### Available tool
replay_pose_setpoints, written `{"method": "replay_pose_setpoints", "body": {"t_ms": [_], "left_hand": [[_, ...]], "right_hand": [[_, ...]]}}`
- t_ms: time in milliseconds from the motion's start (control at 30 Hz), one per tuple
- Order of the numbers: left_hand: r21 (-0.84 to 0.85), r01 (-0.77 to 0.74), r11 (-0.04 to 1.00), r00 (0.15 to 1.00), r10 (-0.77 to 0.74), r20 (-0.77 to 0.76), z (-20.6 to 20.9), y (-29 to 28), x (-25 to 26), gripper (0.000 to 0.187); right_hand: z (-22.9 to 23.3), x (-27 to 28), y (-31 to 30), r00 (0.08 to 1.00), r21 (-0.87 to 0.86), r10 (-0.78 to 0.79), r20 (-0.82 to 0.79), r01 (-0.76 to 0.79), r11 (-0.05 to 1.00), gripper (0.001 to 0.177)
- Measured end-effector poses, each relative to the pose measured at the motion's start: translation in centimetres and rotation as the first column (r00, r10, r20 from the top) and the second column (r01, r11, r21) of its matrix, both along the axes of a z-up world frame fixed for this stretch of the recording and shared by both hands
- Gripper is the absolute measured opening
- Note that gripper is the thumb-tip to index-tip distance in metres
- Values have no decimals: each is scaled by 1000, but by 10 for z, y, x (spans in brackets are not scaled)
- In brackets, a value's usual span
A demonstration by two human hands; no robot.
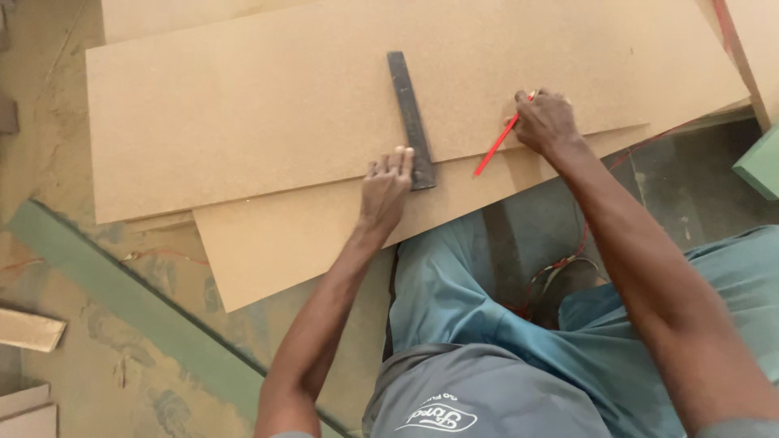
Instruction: The person uses a try square and a pencil to mark lines on wood boards.
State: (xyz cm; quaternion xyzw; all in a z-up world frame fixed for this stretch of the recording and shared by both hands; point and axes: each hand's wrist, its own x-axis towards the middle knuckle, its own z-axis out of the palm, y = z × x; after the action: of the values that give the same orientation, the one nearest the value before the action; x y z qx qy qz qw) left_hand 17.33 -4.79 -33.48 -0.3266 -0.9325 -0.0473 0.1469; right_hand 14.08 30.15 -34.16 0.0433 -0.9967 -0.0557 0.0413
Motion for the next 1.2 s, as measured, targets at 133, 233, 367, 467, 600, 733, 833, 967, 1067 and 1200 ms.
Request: {"method": "replay_pose_setpoints", "body": {"t_ms": [133,233,367,467,600,733,833,967,1067,1200], "left_hand": [[-45,-2,999,919,19,395,-7,29,-18,108],[-116,53,992,950,-15,312,-9,38,-31,115],[-95,122,988,917,-75,392,-17,30,-47,103],[-66,205,977,891,-158,426,-29,28,-53,87],[-80,281,956,904,-235,357,-38,33,-58,81],[-45,318,947,911,-292,290,-47,33,-56,83],[-48,322,946,922,-301,245,-50,36,-51,74],[-58,338,939,923,-319,214,-44,40,-53,60],[-77,339,938,914,-308,263,-40,44,-51,57],[-71,363,929,915,-340,216,-36,47,-52,66]], "right_hand": [[-27,-12,-7,999,152,-26,23,23,988,60],[-31,-8,-19,992,261,-9,124,-24,965,63],[-23,0,-36,952,286,266,150,-300,910,49],[-12,13,-40,910,334,404,94,-411,848,46],[7,29,-47,927,248,346,148,-373,894,27],[7,52,-56,974,16,129,185,-135,991,30],[-7,56,-61,992,-86,91,90,-83,993,26],[-18,48,-59,997,-131,81,-21,-83,988,13],[-12,48,-45,998,-252,-46,46,56,966,23],[11,42,-24,965,-367,-187,184,244,897,44]]}}
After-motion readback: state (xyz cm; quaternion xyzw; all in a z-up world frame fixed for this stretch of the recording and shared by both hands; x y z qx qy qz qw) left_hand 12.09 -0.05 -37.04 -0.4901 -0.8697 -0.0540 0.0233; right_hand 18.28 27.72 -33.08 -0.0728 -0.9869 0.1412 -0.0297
